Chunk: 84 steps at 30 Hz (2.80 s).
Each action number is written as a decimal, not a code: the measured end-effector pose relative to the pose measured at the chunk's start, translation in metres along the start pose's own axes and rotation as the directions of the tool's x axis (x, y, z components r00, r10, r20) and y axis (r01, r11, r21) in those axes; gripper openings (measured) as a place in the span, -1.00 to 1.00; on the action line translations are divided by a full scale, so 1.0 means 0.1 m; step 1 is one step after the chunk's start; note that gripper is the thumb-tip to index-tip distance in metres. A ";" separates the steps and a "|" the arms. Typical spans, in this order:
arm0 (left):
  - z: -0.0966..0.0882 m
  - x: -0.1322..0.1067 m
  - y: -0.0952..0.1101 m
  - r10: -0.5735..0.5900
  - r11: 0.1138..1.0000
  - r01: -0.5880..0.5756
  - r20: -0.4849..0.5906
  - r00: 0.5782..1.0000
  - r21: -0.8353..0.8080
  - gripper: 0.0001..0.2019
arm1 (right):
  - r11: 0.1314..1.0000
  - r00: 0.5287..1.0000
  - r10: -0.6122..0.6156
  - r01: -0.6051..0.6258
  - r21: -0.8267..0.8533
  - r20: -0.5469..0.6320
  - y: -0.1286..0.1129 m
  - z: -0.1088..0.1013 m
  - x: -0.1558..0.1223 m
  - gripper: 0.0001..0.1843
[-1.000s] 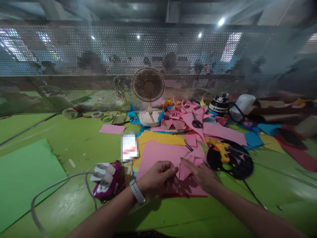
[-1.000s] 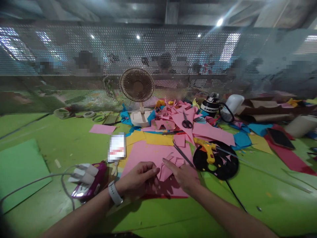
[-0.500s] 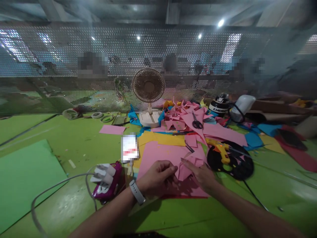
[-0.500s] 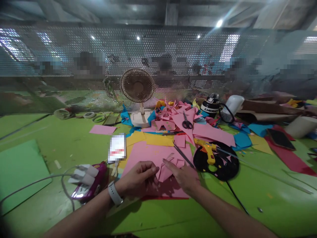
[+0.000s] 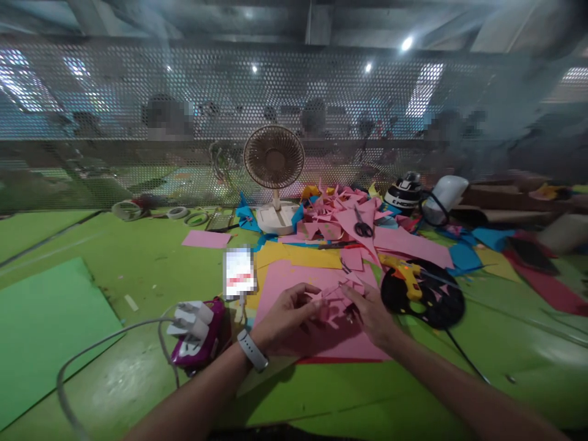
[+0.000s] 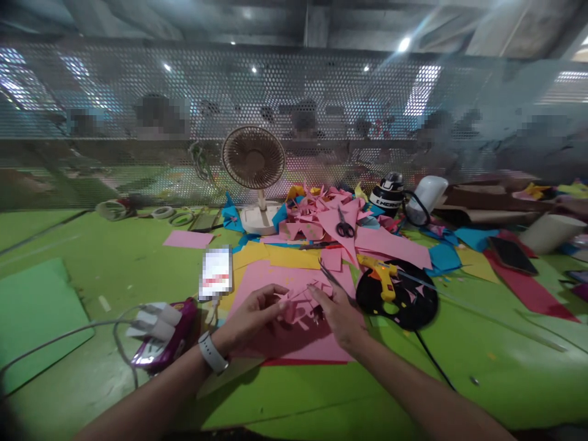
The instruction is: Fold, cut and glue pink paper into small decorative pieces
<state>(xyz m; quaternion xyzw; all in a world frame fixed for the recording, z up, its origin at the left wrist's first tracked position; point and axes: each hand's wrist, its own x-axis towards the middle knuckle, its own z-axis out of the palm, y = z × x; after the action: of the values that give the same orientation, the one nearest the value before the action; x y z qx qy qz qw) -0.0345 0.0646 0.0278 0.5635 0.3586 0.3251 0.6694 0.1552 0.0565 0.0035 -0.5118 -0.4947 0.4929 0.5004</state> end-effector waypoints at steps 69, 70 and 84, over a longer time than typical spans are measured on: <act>-0.08 0.10 -0.07 0.025 0.996 -0.010 -0.179 0.983 0.086 -0.84 | 0.959 0.998 -0.025 0.040 0.281 -0.057 -0.57 -0.50 -0.09 -0.71; -0.08 0.10 -0.07 0.025 0.996 -0.009 -0.179 0.983 0.088 -0.83 | 0.944 0.997 -0.026 0.050 0.325 -0.078 -0.59 -0.58 -0.16 -0.67; -0.09 0.12 -0.07 -0.006 0.989 0.032 -0.186 0.983 0.141 -0.72 | 0.851 0.823 0.107 0.214 0.480 -0.557 0.02 -1.68 -0.68 -0.74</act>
<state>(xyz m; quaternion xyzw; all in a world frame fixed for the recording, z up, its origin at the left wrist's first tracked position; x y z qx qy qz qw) -0.0358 0.0780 0.0190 0.5742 0.4470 0.3430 0.5940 0.3217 -0.0157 0.0047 -0.4637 -0.1860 0.4197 0.7578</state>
